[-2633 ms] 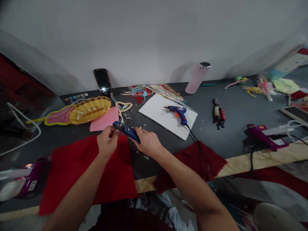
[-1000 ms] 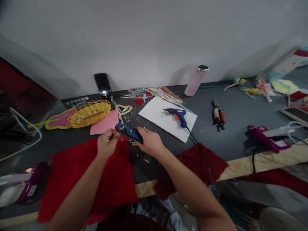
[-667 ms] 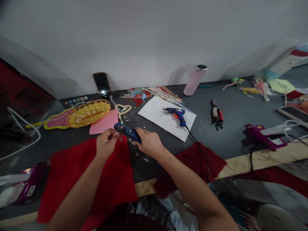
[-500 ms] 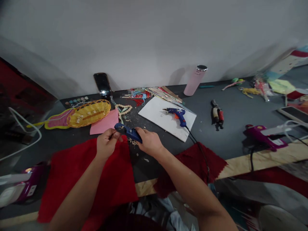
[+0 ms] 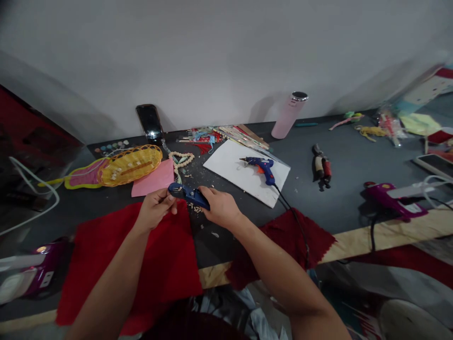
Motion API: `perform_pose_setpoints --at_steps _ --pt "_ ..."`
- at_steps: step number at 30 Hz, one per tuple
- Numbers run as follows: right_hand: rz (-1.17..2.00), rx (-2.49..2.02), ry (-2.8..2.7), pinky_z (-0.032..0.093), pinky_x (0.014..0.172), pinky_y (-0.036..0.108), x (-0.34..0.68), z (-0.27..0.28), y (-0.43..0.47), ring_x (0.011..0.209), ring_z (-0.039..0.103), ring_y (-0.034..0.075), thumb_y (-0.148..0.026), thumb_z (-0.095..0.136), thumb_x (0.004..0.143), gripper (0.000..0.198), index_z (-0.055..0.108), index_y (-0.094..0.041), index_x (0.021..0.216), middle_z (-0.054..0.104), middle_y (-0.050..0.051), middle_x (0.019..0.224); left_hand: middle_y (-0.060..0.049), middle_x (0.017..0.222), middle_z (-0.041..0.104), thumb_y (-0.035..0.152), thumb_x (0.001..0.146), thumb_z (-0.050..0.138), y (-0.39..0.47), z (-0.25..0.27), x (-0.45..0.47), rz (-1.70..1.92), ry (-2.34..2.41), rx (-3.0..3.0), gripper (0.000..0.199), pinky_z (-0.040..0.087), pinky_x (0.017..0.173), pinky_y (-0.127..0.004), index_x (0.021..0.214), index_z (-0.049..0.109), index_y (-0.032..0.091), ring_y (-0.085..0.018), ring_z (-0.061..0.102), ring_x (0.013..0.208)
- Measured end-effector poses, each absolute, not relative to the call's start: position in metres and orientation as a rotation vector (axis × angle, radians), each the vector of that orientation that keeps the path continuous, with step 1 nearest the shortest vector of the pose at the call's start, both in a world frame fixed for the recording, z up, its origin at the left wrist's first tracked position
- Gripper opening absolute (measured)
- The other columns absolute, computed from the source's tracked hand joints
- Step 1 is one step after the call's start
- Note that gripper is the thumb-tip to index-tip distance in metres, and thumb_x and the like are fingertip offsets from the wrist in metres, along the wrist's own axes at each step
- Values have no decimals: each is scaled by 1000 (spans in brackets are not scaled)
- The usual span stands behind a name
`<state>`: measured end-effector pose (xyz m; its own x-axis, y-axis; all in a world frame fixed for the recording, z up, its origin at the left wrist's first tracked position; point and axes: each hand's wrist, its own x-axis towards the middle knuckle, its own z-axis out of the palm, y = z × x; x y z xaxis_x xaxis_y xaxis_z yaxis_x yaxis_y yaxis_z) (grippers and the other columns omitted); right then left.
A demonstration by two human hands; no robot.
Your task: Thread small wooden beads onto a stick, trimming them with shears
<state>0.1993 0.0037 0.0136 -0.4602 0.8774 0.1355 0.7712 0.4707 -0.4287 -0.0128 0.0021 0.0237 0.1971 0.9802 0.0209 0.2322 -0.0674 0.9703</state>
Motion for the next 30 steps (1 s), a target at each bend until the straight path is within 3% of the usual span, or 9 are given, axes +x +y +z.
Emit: perform_pose_setpoints --at_steps 11,17,22,30 --pt "387 -1536 -2333 43 69 26 193 17 -2 83 63 20 -34 46 84 33 46 -21 115 65 5 100 -1 64 64 35 79 54 -3 19 0 1182 1454 1650 20 38 51 -20 75 58 16 -10 53 54" --pt "449 -1526 -2313 42 77 27 193 16 0 93 60 21 -37 49 83 41 43 -20 120 61 8 108 0 70 68 30 81 50 -5 20 1 1142 1610 1797 16 42 61 -21 75 58 17 -12 59 63" --pt "421 -1454 -2335 41 85 30 198 11 4 100 56 22 -33 51 80 49 39 -19 125 56 9 116 2 58 65 23 80 49 -2 18 -3 1082 1498 1785 14 42 57 -21 68 53 19 -12 57 55" --pt "441 -1487 -2394 43 81 30 196 10 4 97 58 22 -27 50 78 49 39 -19 125 58 9 115 0 56 62 26 80 49 -3 20 -5 1074 1395 1759 18 41 56 -22 65 53 17 -11 55 54"
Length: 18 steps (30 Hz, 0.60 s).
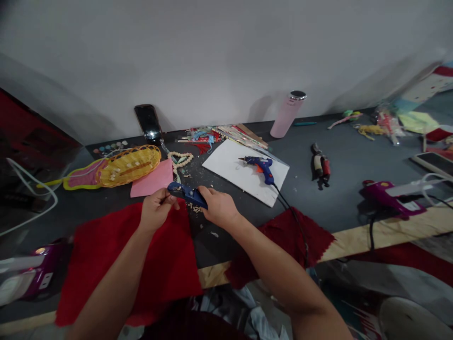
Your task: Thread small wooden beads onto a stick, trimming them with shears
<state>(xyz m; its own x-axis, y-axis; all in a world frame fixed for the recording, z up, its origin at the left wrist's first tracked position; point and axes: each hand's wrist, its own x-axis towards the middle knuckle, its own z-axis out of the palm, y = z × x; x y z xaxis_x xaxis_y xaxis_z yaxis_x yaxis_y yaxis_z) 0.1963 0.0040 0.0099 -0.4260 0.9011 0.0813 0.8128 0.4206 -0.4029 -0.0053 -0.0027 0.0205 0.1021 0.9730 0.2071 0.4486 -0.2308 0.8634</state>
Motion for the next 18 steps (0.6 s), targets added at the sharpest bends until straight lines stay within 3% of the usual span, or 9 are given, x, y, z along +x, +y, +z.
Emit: perform_pose_setpoints --at_steps 8,18 --pt "430 -1521 -2383 44 76 29 195 11 1 91 60 21 -26 49 78 46 41 -21 123 62 7 108 1 56 61 28 81 50 -4 18 -5 1143 1387 1738 18 40 55 -21 68 54 17 -11 54 53" --pt "544 -1204 -2278 39 92 37 202 22 8 106 51 23 -34 54 80 54 37 -21 129 54 10 118 3 55 62 25 80 51 -11 23 6 1236 1458 1798 16 38 49 -19 67 54 18 -8 50 46"
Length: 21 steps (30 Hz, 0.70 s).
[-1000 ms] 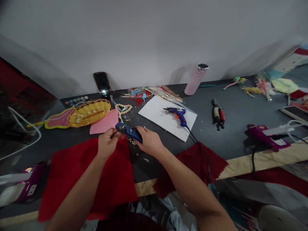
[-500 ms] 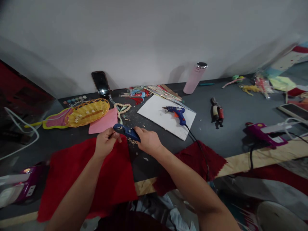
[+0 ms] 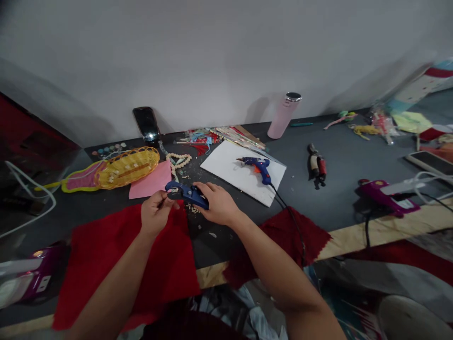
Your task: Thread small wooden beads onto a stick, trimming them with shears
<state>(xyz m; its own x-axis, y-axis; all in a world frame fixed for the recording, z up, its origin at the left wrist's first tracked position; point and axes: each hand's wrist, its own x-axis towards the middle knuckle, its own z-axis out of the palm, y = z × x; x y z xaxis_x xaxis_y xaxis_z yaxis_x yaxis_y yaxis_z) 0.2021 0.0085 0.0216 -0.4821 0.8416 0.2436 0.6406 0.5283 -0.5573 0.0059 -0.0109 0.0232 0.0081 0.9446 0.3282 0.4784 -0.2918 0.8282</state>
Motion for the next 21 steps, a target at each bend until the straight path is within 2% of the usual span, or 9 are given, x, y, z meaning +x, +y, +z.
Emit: perform_pose_setpoints --at_steps 9,21 --pt "639 -1142 -2261 38 95 37 204 21 7 112 48 21 -32 56 78 58 35 -20 131 51 9 124 2 60 64 21 76 56 -9 11 4 1411 1794 2067 7 41 57 -19 74 62 17 -10 57 55" --pt "684 -1093 -2272 35 99 36 207 17 8 117 44 21 -34 57 77 65 32 -19 134 46 9 131 -2 72 67 27 80 54 -5 3 0 1469 1799 2060 13 43 64 -22 78 64 18 -13 60 65"
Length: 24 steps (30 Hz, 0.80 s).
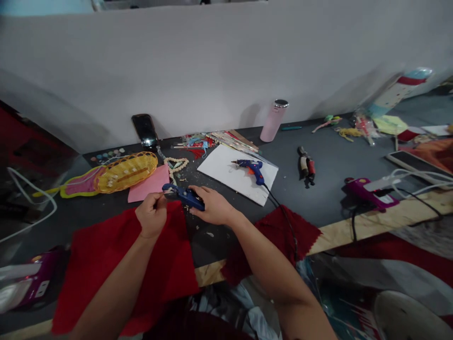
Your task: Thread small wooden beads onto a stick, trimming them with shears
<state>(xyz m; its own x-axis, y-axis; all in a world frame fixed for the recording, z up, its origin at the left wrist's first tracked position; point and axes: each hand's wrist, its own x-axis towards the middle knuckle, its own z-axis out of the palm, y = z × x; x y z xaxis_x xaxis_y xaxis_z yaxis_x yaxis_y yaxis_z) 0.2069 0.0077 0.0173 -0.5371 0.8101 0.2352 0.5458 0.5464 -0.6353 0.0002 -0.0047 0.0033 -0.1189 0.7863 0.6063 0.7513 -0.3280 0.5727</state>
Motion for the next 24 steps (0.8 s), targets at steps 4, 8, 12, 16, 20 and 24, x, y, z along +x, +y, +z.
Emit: perform_pose_setpoints --at_steps 4,8,12,16,20,24 --pt "665 -1140 -2261 36 97 36 215 16 15 114 46 21 -37 54 80 61 33 -19 134 47 9 129 -3 74 66 29 81 53 0 6 -7 1551 1758 1955 16 43 67 -22 78 63 18 -12 59 68" --pt "518 -1402 -2280 38 91 38 217 26 37 111 48 26 -43 53 80 66 31 -17 136 48 14 127 -3 75 65 31 82 52 9 2 -16 1559 1777 1927 18 42 69 -22 82 62 16 -12 57 70" --pt "234 -1713 -2342 35 89 44 207 26 70 107 49 30 -49 58 75 71 33 -20 134 51 16 120 -4 77 64 33 81 52 17 -9 -21 1449 1767 2056 21 41 71 -25 85 63 17 -14 55 72" --pt "-15 -1824 -2336 32 90 47 193 13 102 108 46 32 -52 57 76 65 40 -19 128 53 17 115 -5 76 65 31 82 51 19 -14 -21 1453 1731 2133 18 41 73 -28 84 63 17 -16 55 73" --pt "-61 -1767 -2277 32 90 46 182 15 119 111 41 32 -49 54 79 56 45 -17 124 50 16 121 -5 76 66 31 83 51 18 -10 -20 1411 1716 2184 18 40 73 -29 81 63 18 -16 55 73" --pt "158 -1489 -2306 34 90 37 176 31 108 105 46 23 -32 46 86 29 57 -16 107 56 12 112 -5 77 68 32 82 52 15 -3 -16 1338 1716 2265 17 37 75 -32 79 63 19 -18 56 77"
